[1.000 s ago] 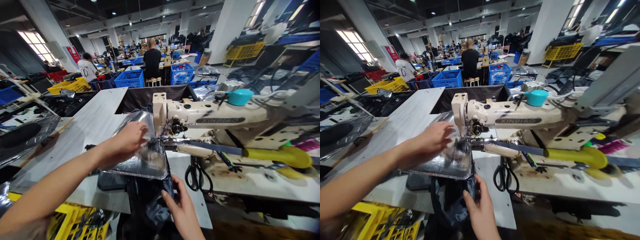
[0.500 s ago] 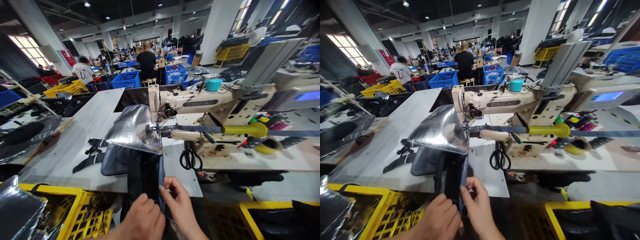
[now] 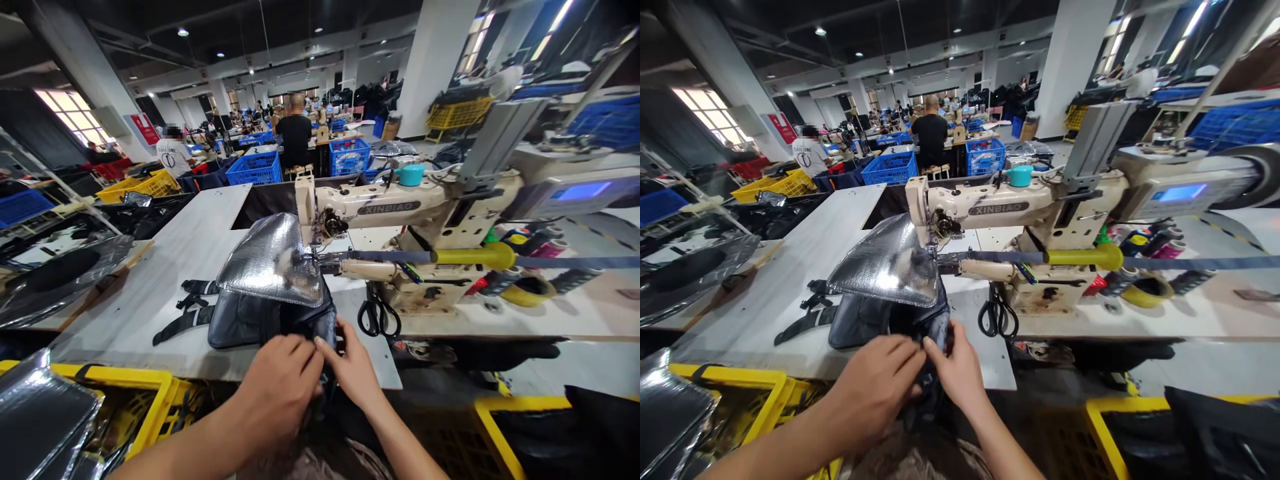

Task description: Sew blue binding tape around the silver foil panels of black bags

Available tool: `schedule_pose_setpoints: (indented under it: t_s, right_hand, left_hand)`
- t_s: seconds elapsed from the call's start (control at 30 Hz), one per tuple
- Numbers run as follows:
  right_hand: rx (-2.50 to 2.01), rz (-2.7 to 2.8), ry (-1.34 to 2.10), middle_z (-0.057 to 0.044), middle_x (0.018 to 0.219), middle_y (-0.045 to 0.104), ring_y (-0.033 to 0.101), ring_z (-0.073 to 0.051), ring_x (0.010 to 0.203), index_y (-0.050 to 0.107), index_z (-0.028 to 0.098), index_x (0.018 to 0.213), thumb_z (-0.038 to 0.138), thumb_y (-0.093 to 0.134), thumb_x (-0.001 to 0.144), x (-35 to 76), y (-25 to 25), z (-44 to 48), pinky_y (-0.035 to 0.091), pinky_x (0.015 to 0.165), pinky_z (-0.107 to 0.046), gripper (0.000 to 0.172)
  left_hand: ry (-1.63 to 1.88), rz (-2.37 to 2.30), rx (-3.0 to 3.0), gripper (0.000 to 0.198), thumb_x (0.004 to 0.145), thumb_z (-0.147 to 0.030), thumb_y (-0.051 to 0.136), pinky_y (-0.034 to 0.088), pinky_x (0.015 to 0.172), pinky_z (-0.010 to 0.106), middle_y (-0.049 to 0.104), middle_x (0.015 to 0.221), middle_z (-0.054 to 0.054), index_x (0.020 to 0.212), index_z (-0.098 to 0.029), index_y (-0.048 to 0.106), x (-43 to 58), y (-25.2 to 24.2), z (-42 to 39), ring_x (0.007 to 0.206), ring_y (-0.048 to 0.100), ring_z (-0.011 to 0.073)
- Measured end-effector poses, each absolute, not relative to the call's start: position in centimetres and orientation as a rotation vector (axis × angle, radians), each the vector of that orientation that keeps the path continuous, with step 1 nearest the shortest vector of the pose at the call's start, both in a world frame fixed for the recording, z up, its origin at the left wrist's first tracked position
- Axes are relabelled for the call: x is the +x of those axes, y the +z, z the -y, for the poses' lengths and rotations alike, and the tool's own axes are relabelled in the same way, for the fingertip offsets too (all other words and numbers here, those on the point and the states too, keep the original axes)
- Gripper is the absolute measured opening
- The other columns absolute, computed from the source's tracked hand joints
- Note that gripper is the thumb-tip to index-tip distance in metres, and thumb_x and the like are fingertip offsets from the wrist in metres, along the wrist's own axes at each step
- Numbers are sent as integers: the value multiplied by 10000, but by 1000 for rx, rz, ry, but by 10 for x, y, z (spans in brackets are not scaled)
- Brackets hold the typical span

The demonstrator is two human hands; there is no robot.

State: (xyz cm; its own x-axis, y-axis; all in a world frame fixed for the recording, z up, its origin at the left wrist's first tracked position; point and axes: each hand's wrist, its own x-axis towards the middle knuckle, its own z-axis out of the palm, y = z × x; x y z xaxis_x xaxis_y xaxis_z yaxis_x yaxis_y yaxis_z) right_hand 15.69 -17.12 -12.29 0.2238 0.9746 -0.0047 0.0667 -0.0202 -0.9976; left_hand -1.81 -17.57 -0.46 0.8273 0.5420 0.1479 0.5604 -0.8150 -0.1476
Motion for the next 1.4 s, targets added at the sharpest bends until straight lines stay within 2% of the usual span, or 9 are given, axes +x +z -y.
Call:
schedule_pose_setpoints:
  t_s: [0.13,0.3,0.4,0.5,0.7,1.0,1.13,1.3,1.4]
  right_hand:
    - [-1578,1297,835,-100,1004,772,696,-278,840,683,207,1219,400,678,876,162,-117,146,482,763,-366,393]
    - [-1580,1294,754,-100,834,741,649,-274,761,738,205,1049,499,626,915,176,-126,120,422,698,-338,342]
    - [-1308,1059,1042,-75,818,721,629,-248,764,717,196,909,572,624,911,174,-142,111,457,690,-318,387]
    - [-1057,819,1293,-40,806,703,609,-212,728,723,184,973,605,696,876,161,-150,110,479,685,-303,433]
    - [-967,715,1316,-31,808,692,595,-200,770,757,185,1042,556,787,831,149,-143,86,476,750,-309,428]
    - [-1022,769,1244,36,687,594,445,-127,633,756,164,1027,486,769,825,153,-133,29,365,627,-246,380]
    - [-1010,747,1244,28,669,610,444,-121,601,743,152,1014,493,771,774,149,-122,4,357,576,-233,418]
    - [-1112,805,1264,22,644,616,480,-129,572,722,160,986,505,788,737,157,-115,4,403,518,-228,431]
    - [-1205,882,1293,3,718,646,540,-157,602,720,184,968,475,772,761,160,-113,21,446,469,-236,361]
  left_hand:
    - [-200,1126,-2427,463,987,-125,470,454,1077,595,516,1527,283,1434,-40,555,25,-3,116,1397,497,422]
    - [-45,1050,-2425,385,1008,-84,416,585,873,519,666,1279,276,1313,-20,642,20,-17,52,1127,670,366]
    - [-43,833,-2593,410,1005,-90,449,604,921,434,650,1338,236,1391,-52,583,-15,-22,38,1218,647,320]
    - [-48,702,-2667,447,996,-105,481,585,1018,423,601,1442,229,1439,-80,537,-38,-24,32,1339,590,317]
    - [10,626,-2630,394,993,-181,535,642,808,403,656,1343,239,1377,-115,590,-30,-21,7,1227,667,355]
    - [-73,655,-2562,282,1067,-215,451,563,725,337,707,1141,138,1274,-156,632,-19,-34,-51,998,690,255]
    - [45,784,-2560,279,1058,-157,439,513,710,343,708,1061,132,1256,-142,635,-8,-33,-66,983,666,264]
    - [160,686,-2553,392,1043,-171,473,491,800,373,667,1157,137,1429,-172,538,-19,-13,-76,1039,624,265]
    - [310,605,-2547,532,1044,-142,419,458,717,349,667,1049,81,1560,-267,410,-35,-2,-81,882,617,230]
